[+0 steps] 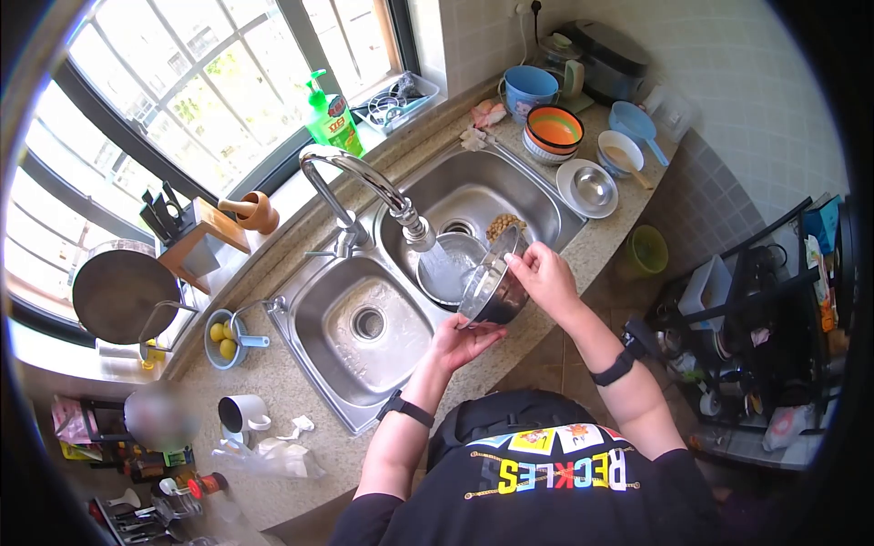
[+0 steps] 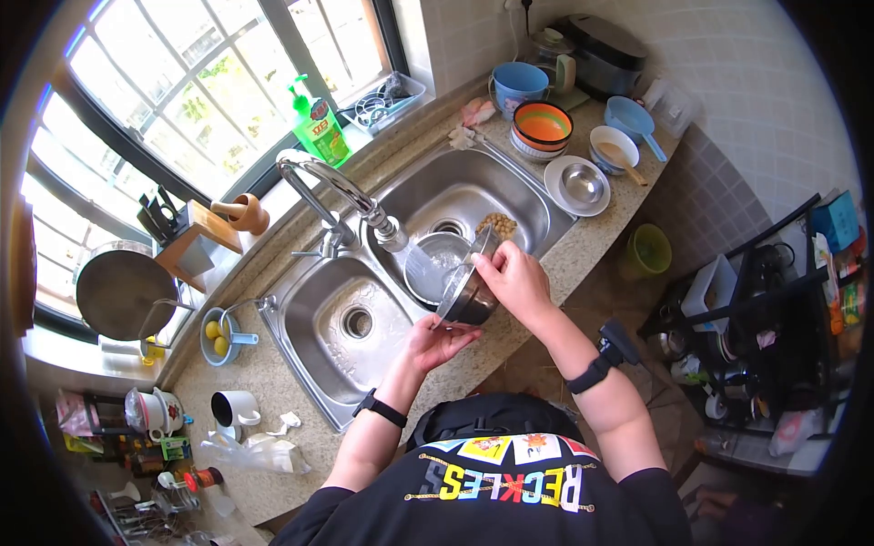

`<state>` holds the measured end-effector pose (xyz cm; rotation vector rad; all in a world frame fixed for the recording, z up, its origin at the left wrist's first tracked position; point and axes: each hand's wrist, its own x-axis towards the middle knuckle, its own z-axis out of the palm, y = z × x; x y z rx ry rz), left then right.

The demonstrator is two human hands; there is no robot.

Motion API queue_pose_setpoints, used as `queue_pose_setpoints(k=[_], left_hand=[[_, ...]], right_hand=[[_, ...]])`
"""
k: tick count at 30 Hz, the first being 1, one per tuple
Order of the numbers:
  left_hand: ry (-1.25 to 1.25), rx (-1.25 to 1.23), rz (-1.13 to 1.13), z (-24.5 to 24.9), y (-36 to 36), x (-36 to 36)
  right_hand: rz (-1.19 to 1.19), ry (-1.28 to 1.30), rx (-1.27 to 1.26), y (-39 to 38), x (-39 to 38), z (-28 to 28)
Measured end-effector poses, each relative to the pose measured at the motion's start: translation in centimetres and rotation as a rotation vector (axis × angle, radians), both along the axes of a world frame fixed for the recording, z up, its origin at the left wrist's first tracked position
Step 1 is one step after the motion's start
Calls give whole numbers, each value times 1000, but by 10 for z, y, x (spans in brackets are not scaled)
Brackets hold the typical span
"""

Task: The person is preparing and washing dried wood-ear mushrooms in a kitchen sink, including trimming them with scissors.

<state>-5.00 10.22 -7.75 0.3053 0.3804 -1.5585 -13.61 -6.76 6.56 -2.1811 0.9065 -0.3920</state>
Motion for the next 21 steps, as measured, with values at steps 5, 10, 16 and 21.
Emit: queue_pose_setpoints(k=[5,10,16,21], left_hand=[[36,-58,-35,-5,-4,5],[-62,6,11,0,6,23],[-427,287,85,26,27,51],[-762,387,36,35,51,79]], right_hand=[[16,-2,-20,5,24,8],[36,-7,-40,4,37,-7],[-36,-68,628,-8,32,-57],[-104,-158,1239,5,9,-106]])
